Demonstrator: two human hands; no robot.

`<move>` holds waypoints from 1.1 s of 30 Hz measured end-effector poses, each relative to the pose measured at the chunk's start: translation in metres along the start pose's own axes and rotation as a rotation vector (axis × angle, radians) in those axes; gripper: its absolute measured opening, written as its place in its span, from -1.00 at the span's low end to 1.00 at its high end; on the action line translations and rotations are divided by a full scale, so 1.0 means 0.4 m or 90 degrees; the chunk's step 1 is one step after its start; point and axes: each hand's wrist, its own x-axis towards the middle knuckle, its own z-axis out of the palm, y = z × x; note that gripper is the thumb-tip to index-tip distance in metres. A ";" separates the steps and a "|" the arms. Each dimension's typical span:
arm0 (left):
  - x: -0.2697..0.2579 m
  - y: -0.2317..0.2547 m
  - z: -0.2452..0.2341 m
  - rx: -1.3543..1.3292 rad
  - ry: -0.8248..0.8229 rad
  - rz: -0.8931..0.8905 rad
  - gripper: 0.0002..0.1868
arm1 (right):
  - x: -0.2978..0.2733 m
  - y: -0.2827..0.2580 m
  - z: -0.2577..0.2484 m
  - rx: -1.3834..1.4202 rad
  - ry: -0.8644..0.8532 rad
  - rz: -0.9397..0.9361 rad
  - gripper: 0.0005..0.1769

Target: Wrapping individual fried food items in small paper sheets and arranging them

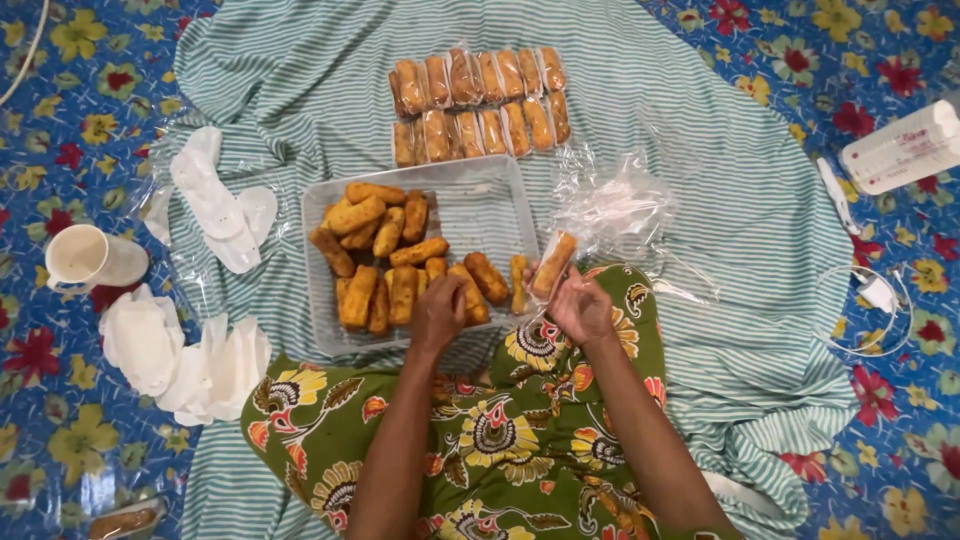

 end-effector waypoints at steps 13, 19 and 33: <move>-0.002 0.010 0.002 -0.022 -0.033 0.019 -0.85 | 0.001 -0.003 0.035 0.003 -0.009 0.007 -0.38; 0.002 0.032 -0.017 -0.030 -0.038 0.030 -0.86 | -0.001 -0.002 0.032 -0.002 -0.015 0.003 -0.39; -0.005 0.025 -0.013 -0.026 -0.061 0.032 -0.87 | 0.000 0.001 -0.003 -0.012 -0.026 0.010 -0.37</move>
